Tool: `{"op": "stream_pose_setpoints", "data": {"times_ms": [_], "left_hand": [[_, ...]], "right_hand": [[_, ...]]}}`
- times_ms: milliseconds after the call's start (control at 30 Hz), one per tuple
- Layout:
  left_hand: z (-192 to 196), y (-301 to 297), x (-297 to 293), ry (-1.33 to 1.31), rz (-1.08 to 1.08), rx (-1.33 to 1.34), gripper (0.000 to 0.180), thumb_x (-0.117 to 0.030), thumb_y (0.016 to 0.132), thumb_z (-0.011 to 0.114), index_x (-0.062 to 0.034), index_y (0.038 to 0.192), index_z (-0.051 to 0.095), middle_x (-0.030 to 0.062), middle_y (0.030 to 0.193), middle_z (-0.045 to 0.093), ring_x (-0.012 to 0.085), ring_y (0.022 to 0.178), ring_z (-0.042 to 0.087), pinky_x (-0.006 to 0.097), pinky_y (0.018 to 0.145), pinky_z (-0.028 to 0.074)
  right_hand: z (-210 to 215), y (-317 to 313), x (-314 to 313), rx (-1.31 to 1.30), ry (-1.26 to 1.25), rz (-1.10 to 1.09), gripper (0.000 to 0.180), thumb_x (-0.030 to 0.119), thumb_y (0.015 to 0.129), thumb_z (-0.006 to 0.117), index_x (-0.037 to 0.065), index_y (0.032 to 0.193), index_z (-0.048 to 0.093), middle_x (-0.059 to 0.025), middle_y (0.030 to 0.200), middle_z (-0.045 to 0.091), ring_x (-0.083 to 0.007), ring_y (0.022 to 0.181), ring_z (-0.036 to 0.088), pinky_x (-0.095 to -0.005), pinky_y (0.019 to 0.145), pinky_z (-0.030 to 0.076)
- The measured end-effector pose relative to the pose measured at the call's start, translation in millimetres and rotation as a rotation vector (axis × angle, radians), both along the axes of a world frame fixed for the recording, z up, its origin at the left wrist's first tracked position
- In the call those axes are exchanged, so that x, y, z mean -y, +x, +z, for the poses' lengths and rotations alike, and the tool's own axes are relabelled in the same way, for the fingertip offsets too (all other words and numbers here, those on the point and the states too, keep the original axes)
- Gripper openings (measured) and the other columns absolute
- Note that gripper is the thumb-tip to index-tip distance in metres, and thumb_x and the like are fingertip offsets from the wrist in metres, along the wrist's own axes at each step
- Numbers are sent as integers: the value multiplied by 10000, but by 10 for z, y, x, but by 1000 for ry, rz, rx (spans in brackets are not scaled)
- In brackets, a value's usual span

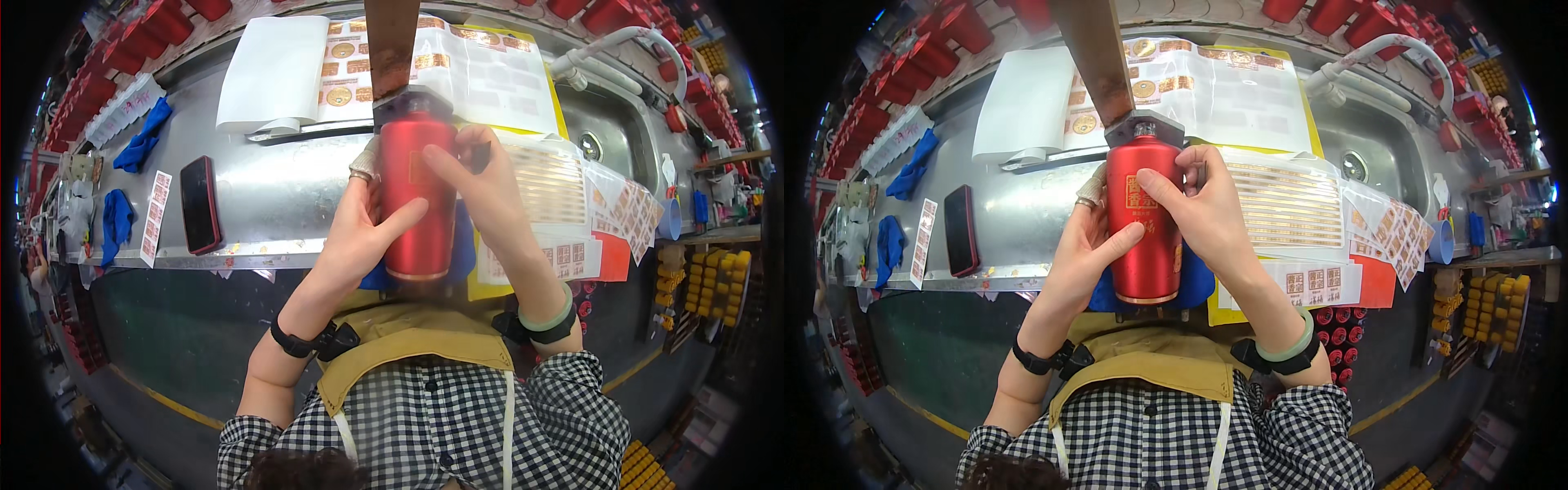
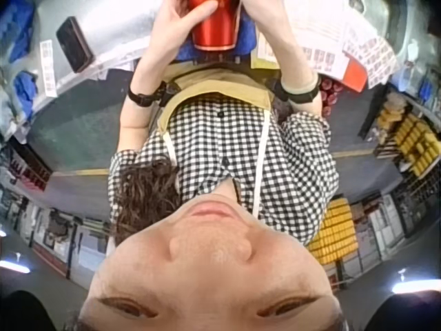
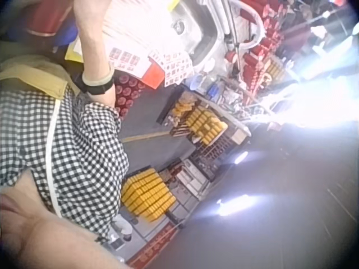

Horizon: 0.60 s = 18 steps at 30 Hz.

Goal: Manually applying decorative labels and security strips to red bottles using a scraping tool.

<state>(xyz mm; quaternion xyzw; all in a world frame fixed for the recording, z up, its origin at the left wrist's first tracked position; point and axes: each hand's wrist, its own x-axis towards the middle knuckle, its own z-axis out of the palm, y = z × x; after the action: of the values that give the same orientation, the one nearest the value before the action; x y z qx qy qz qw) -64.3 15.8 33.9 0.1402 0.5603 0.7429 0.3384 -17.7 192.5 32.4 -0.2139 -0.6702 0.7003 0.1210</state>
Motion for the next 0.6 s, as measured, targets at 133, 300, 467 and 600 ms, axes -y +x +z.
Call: {"op": "stream_pose_setpoints", "data": {"times_ms": [133, 300, 467, 600], "left_hand": [[19, 5, 2, -14, -4, 7, 880, -69, 940, 759, 12, 1629, 218, 164, 1589, 409, 242, 1450, 447, 402, 1212, 365], [17, -1, 18, -29, -16, -32, 859, -83, 953, 748, 19, 1626, 224, 171, 1578, 424, 243, 1448, 450, 401, 1207, 370], [1, -142, 39, 113, -5, 164, 844, -74, 955, 748, 5, 1624, 240, 155, 1574, 453, 220, 1420, 482, 389, 1174, 417], [23, -40, 0, 37, 31, 91, 847, -71, 942, 759, -3, 1620, 256, 160, 1537, 492, 226, 1396, 508, 390, 1161, 429]], "right_hand": [[72, 10, 29, 29, -30, -11, 477, 255, 861, 890, 32, 1093, 539, 45, 859, 471, -38, 753, 431, -206, 598, 386], [47, 12, 8, 29, -3, 1, 471, 258, 865, 888, 28, 1093, 546, 42, 865, 482, -37, 750, 445, -200, 619, 394], [99, 28, -36, 22, -68, 1, 434, 248, 884, 873, 26, 1085, 560, 47, 857, 478, -37, 747, 447, -197, 670, 401], [64, 45, -13, -2, -18, 15, 445, 250, 878, 876, 27, 1091, 557, 50, 853, 470, -37, 743, 446, -199, 645, 398]]}}
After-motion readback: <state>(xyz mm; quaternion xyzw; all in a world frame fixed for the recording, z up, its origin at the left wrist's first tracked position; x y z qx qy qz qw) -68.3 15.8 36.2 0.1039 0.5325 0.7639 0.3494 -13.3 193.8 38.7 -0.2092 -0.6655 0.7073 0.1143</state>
